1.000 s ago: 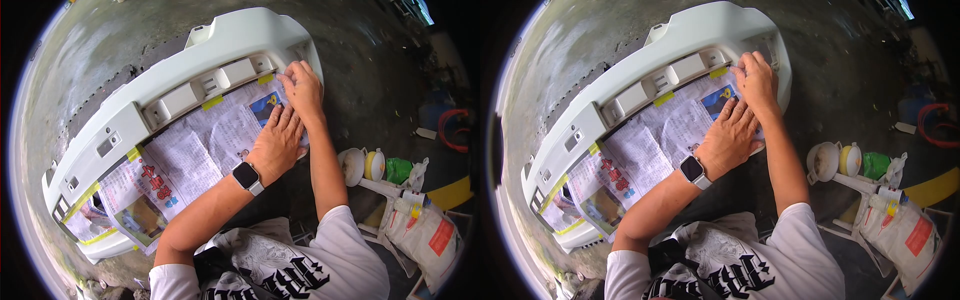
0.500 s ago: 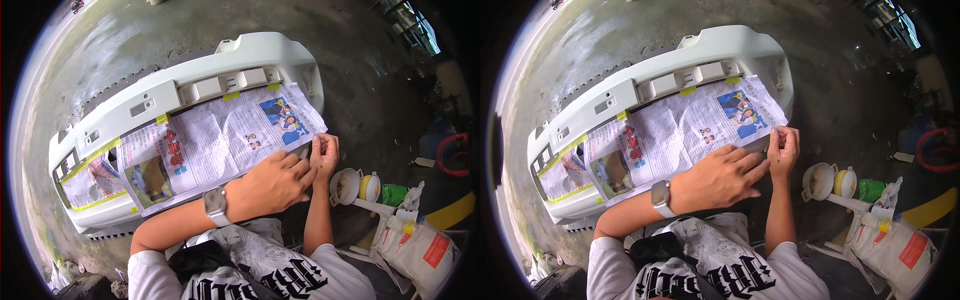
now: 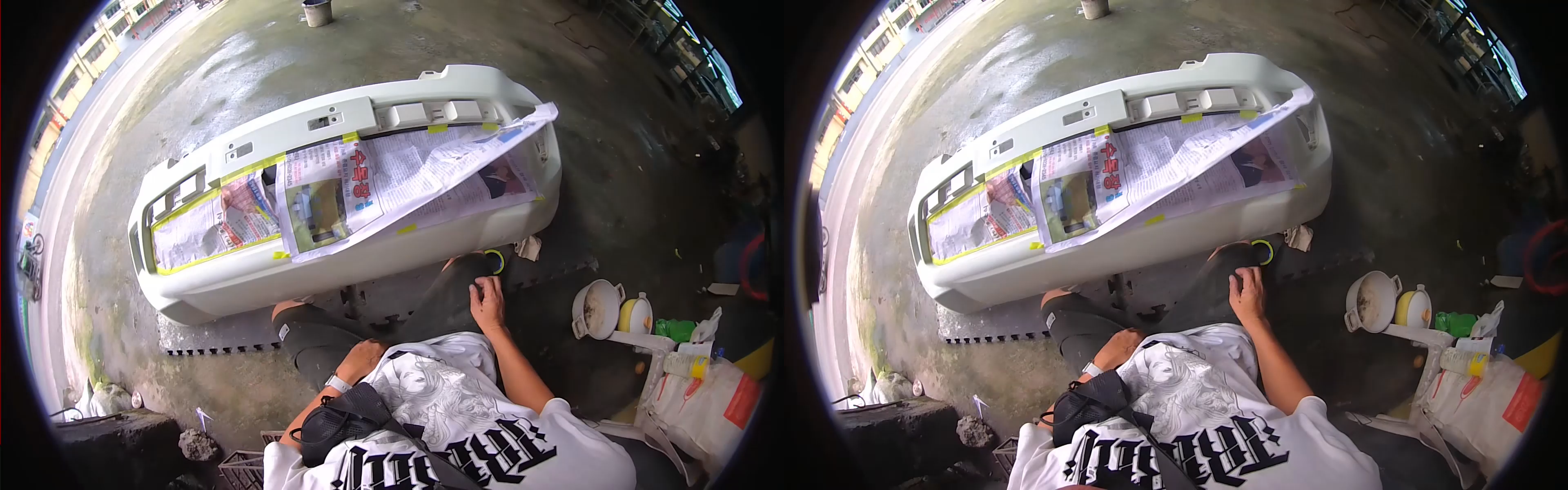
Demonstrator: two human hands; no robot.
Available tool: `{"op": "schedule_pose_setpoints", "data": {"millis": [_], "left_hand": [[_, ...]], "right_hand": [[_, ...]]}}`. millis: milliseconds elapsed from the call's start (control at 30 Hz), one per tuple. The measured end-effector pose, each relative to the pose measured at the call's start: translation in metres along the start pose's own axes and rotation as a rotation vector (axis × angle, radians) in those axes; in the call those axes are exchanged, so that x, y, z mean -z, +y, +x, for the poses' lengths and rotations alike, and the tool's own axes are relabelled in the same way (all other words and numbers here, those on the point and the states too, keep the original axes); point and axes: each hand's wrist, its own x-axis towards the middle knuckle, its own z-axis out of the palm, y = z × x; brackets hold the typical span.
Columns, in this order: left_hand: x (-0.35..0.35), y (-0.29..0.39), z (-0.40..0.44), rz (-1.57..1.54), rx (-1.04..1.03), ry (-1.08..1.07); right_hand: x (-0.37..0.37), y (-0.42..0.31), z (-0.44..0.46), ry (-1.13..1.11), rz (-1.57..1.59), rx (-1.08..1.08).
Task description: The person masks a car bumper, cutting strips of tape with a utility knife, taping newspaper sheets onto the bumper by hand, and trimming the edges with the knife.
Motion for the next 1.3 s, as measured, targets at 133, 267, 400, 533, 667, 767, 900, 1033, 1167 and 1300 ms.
{"op": "schedule_pose_setpoints", "data": {"millis": [133,267,400,533,667,767,900,1033,1167,1300], "left_hand": [[0.016,0.009,0.017,-0.446,0.24,-0.275],[0.003,-0.015,0.011,-0.41,0.175,-0.334],[-0.007,-0.02,-0.006,-0.199,0.06,-0.284],[0.009,-0.003,-0.013,-0.511,0.286,-0.327],[0.056,0.031,0.003,-0.828,0.528,-0.424],[0.013,-0.043,-0.019,-0.635,-0.257,-0.238],[0.041,-0.004,-0.019,-0.897,0.239,0.07],[0.063,0.011,-0.033,-1.445,0.76,0.307],[0.09,0.019,-0.054,-1.457,0.873,0.476],[0.164,0.027,-0.067,-1.307,0.685,0.259]], "right_hand": [[-0.015,0.016,-0.023,-0.008,-0.049,0.04],[-0.019,0.05,-0.02,0.107,-0.092,-0.189],[-0.052,0.141,-0.009,0.164,-0.269,-0.544],[-0.057,0.191,0.011,0.112,-0.486,-0.881],[-0.057,0.206,0.035,-0.068,-0.348,-1.111],[-0.13,0.289,0.008,-0.193,-0.226,-0.888],[-0.127,0.327,0.014,-0.499,-0.348,-0.764],[-0.102,0.36,0.026,-0.561,-0.554,-0.837],[-0.07,0.393,0.014,-0.47,-0.577,-0.946],[-0.045,0.362,-0.016,0.2,-0.037,-1.181]]}}
